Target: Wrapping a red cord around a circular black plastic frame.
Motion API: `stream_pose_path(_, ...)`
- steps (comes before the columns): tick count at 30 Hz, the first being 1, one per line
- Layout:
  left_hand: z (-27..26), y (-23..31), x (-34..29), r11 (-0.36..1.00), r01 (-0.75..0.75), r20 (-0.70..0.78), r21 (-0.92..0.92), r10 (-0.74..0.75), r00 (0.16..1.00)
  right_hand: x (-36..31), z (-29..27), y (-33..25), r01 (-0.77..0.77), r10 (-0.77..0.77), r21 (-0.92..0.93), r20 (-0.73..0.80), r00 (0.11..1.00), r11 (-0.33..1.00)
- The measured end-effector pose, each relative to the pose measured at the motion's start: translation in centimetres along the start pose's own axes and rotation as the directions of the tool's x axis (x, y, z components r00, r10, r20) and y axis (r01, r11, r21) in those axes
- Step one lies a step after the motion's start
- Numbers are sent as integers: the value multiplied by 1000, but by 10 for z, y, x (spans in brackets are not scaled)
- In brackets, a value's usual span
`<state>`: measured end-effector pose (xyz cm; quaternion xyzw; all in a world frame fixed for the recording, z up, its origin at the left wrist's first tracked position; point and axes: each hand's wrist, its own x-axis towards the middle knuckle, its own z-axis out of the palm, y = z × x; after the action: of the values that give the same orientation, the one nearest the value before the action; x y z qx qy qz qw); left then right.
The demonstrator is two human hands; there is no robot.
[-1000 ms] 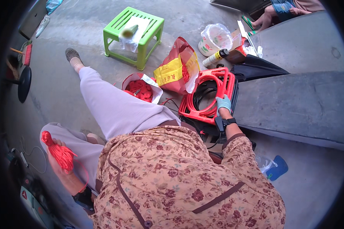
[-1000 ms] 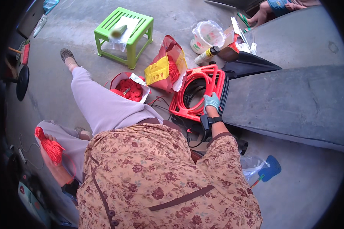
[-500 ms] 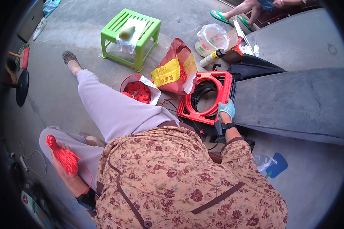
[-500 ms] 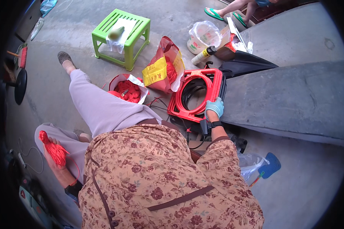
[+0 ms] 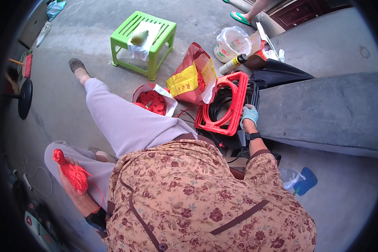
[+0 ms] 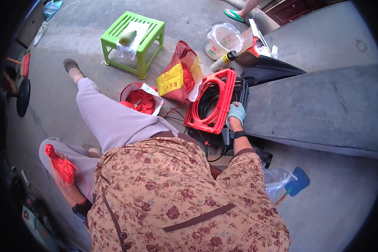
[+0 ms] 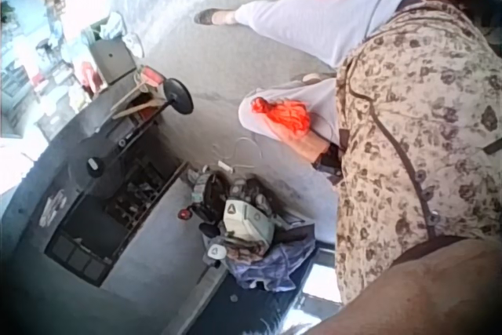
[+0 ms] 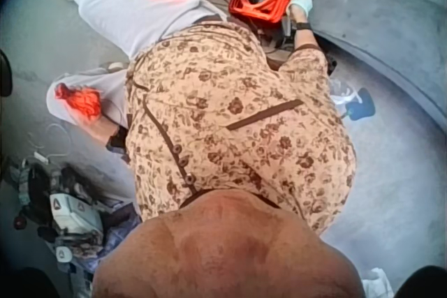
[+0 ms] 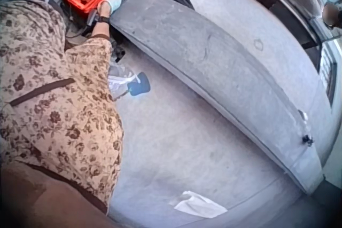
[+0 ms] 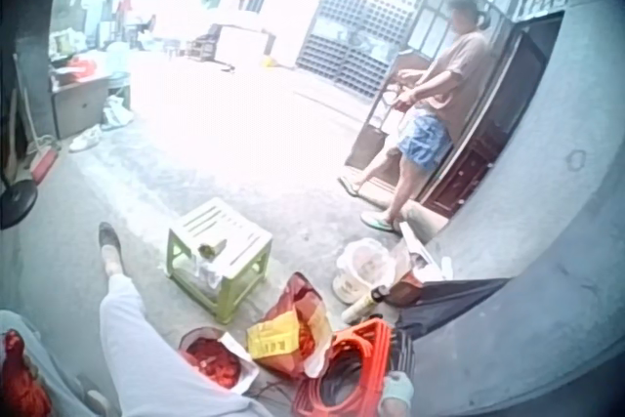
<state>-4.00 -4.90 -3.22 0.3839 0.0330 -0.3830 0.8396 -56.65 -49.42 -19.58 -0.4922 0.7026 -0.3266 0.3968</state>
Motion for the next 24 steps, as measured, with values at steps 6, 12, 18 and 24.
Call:
stream_pose_path(6,5,-1,2,998,30,-107,-47,-34,994,-1,9,1,64,-83,-339,-43,996,939)
stream_pose_path(12,2,-4,4,997,-55,-234,-46,43,971,-33,18,-56,51,-231,-865,-76,970,500)
stream_pose_path(18,0,-4,2,1000,11,-32,-17,-11,999,-24,20,-33,-33,-154,-894,-113,982,447)
stream_pose_path(24,-2,-3,4,1000,-11,-20,-6,10,1000,-29,24,-39,-4,-209,-921,-93,973,390)
